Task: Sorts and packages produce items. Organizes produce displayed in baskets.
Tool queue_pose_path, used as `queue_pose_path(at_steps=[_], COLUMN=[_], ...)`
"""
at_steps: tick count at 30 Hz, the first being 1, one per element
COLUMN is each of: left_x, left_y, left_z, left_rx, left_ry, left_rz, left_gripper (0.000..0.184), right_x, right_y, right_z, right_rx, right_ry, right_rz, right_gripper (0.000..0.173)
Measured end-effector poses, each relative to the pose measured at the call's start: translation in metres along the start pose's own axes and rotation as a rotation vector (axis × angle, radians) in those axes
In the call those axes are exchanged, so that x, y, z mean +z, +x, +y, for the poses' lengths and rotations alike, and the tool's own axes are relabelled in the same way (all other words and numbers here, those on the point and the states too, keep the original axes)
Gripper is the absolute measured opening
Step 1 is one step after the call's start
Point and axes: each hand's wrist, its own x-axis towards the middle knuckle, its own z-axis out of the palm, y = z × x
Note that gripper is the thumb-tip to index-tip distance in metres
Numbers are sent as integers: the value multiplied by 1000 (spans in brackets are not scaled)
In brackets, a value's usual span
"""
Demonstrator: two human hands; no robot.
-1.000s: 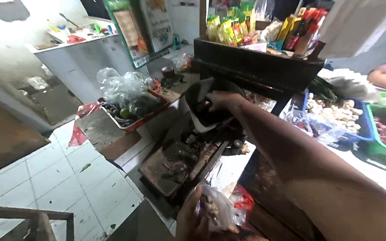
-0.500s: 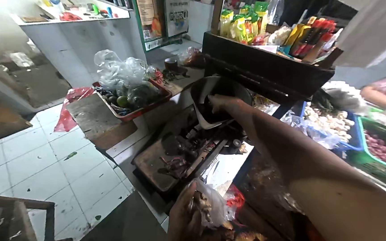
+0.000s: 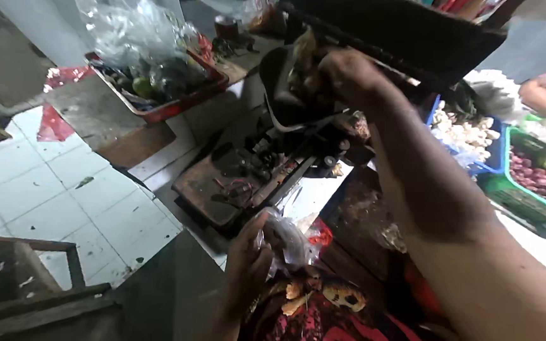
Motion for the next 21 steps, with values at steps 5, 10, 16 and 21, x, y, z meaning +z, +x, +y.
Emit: queue_pose_path(at_steps=[5, 10, 16, 21], left_x=[-2, -13, -17, -24], left_y=[5, 4, 0, 6], left_z=[7, 4, 1, -4], left_rx=[-121, -117, -206, -133], left_ry=[-155, -133, -196, 81], left_rz=[-19, -49, -71, -93], left_gripper=[57, 57, 59, 57], right_x=[52, 140, 192, 190], right_y=[-115, -194, -211, -210], right_z=[18, 75, 70, 96], right_rx=[-126, 53, 37, 112], right_ry=[600, 68, -771, -953], right_rz=[-308, -442, -165, 53], right_gripper=[40, 30, 45, 35])
